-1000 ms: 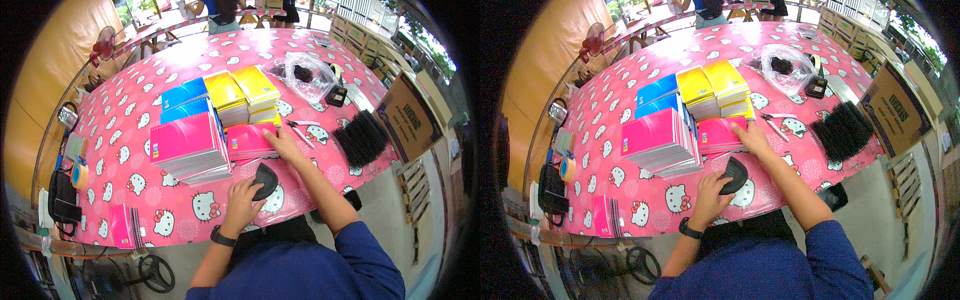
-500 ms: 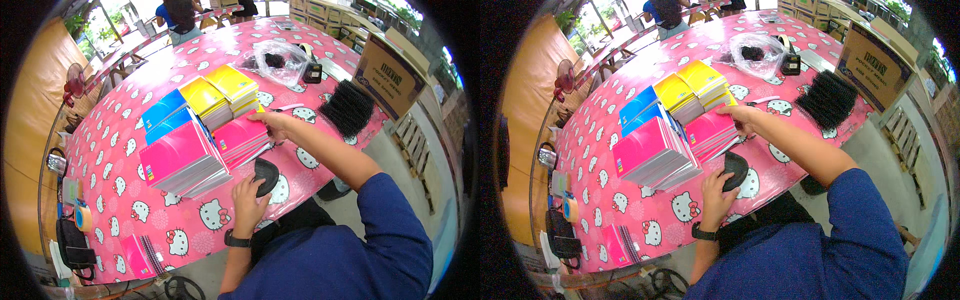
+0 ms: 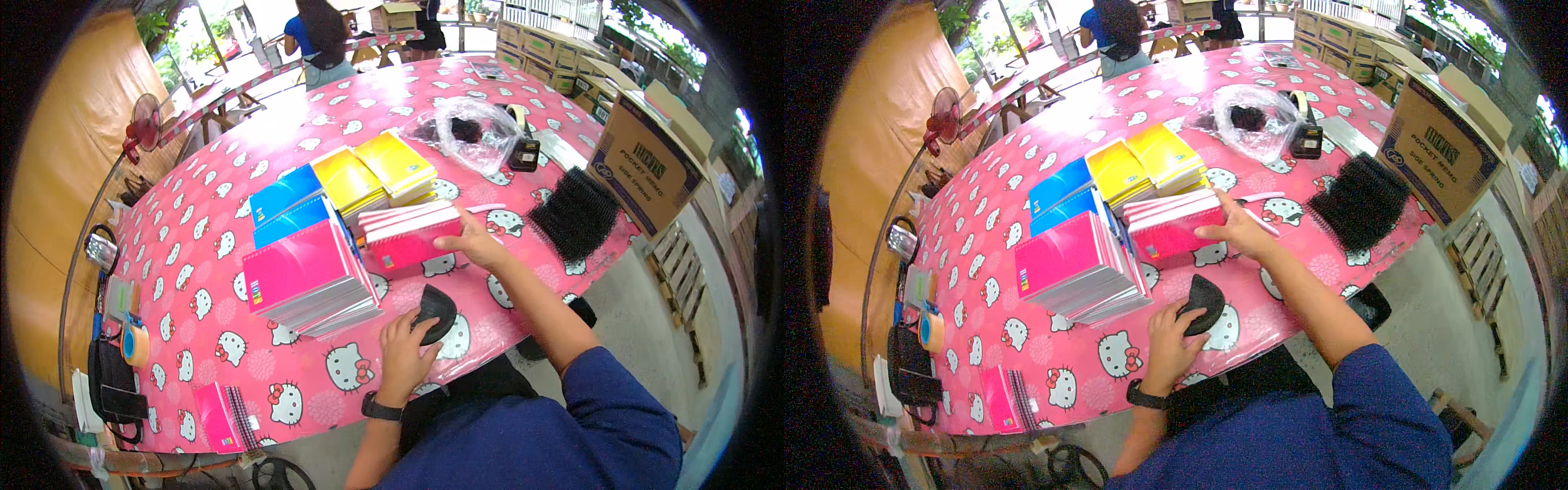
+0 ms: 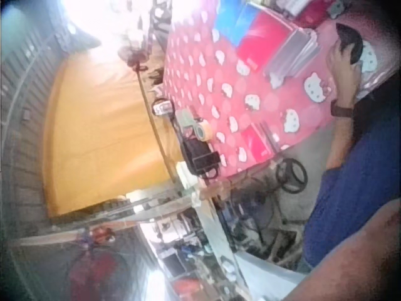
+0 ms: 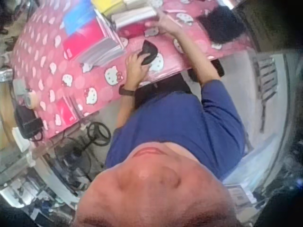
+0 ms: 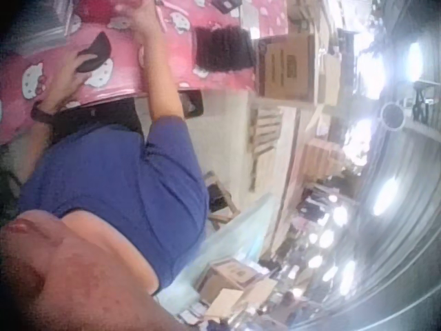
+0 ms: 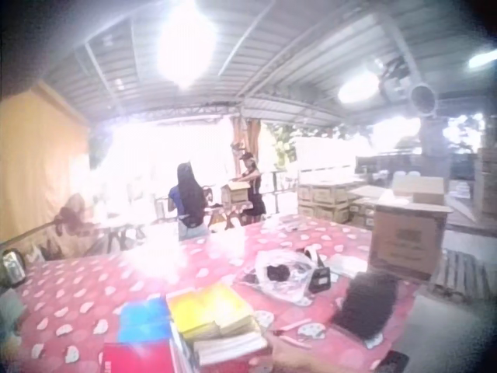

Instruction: The person inserts spiral coils into the pre-punched holes of small notebooks and uses a tool to crimp the ends of the wire. They repeatedly pick up notebooks and coils from stacks on a table and place the finished items aside.

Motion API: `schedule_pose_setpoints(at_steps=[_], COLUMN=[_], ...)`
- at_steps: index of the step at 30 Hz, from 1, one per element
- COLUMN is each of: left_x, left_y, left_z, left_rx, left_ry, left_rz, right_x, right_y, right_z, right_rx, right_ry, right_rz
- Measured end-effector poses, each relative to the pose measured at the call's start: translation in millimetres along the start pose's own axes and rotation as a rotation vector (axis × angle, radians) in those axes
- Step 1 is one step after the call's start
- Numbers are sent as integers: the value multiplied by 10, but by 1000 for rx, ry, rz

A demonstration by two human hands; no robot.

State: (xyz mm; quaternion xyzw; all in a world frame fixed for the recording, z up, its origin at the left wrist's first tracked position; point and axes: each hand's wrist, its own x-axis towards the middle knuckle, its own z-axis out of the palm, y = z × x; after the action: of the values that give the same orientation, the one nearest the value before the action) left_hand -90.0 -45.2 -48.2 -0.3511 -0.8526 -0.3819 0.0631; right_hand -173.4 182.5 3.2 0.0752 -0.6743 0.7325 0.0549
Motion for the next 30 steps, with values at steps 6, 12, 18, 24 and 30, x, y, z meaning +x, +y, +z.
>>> schedule_pose_setpoints(at_steps=[6,12,18,24,30], left_x=[1,28,16,-45,78], left_y=[26,17,76,-11,356], left_z=[31,39,56,25,-66], left_rx=[29,55,22,100,-9], left_ry=[-25,-20,23,-46,28], left_rz=[-31,-33,-92,41,-3], right_x=[-82,73,-12,-133,-309], right_y=[420,607,729,529,511], right_z=[-62,28,-147,-196,-539], right_rx=[-405,-88,-28,-174,-295], right_ry=[27,225,186,231,291], right_rz=[-52,-66,-8,1,-37])
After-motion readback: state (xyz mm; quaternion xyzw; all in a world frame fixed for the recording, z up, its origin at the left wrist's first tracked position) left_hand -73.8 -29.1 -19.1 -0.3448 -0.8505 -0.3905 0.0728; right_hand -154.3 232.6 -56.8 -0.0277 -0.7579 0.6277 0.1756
